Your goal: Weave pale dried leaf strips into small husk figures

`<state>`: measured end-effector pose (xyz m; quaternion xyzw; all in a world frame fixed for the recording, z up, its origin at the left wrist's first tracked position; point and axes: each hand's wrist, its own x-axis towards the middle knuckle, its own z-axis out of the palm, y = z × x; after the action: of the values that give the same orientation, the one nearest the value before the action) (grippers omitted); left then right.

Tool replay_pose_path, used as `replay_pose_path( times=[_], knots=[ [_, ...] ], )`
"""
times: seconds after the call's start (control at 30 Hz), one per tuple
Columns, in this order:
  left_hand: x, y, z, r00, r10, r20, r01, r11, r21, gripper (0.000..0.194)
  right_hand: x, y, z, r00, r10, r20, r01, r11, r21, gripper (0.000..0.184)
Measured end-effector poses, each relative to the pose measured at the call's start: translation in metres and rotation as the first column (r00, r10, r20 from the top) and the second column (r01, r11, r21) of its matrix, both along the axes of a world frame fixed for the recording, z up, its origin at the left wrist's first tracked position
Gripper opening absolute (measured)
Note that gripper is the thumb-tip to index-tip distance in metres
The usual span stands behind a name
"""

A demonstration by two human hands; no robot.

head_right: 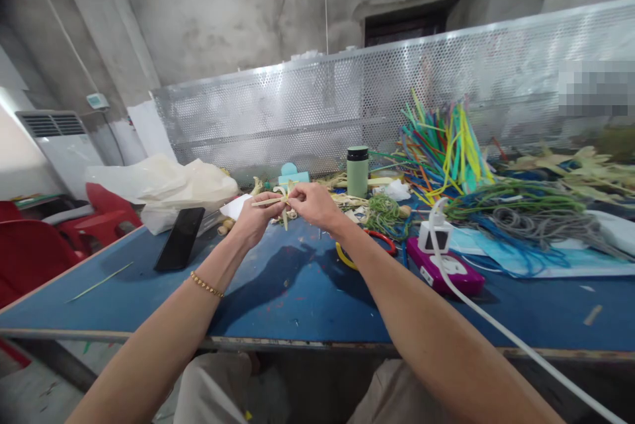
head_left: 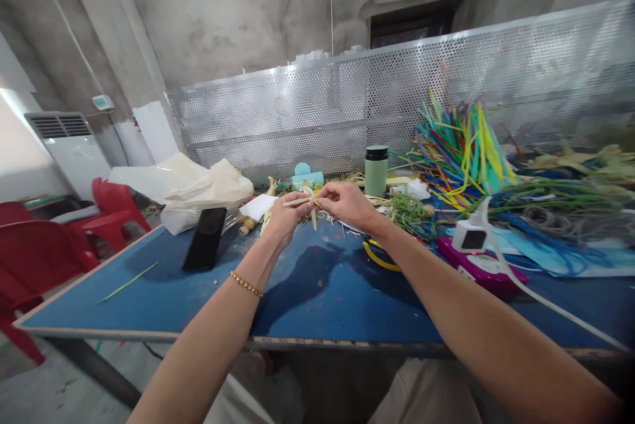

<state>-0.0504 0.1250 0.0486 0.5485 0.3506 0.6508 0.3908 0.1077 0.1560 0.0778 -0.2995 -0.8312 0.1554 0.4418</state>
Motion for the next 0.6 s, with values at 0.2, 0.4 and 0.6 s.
replay_pose_path(
  times=[0.2, 0.4, 0.6],
  knots=[
    [0.0000, 0.0018, -0.0014, 0.997, -0.061, 0.043, 0.062, 0.998, -0.007, 0.027, 0.0019, -0.0002, 0.0026, 0.997, 0.071, -0.031, -0.072, 0.997, -0.016, 0.010],
    [0.0009, -0.0008, 0.0016, 0.979, -0.156, 0.133, 0.160, 0.987, -0.023, 0.027, 0.0045, -0.0050, 0.0054, 0.987, 0.141, -0.077, -0.146, 0.987, -0.062, 0.013],
    [0.0002, -0.0022, 0.0036, 0.965, -0.198, 0.174, 0.206, 0.978, -0.029, 0.028, 0.0047, -0.0050, 0.0061, 0.982, 0.154, -0.106, -0.163, 0.983, -0.084, 0.017]
  ],
)
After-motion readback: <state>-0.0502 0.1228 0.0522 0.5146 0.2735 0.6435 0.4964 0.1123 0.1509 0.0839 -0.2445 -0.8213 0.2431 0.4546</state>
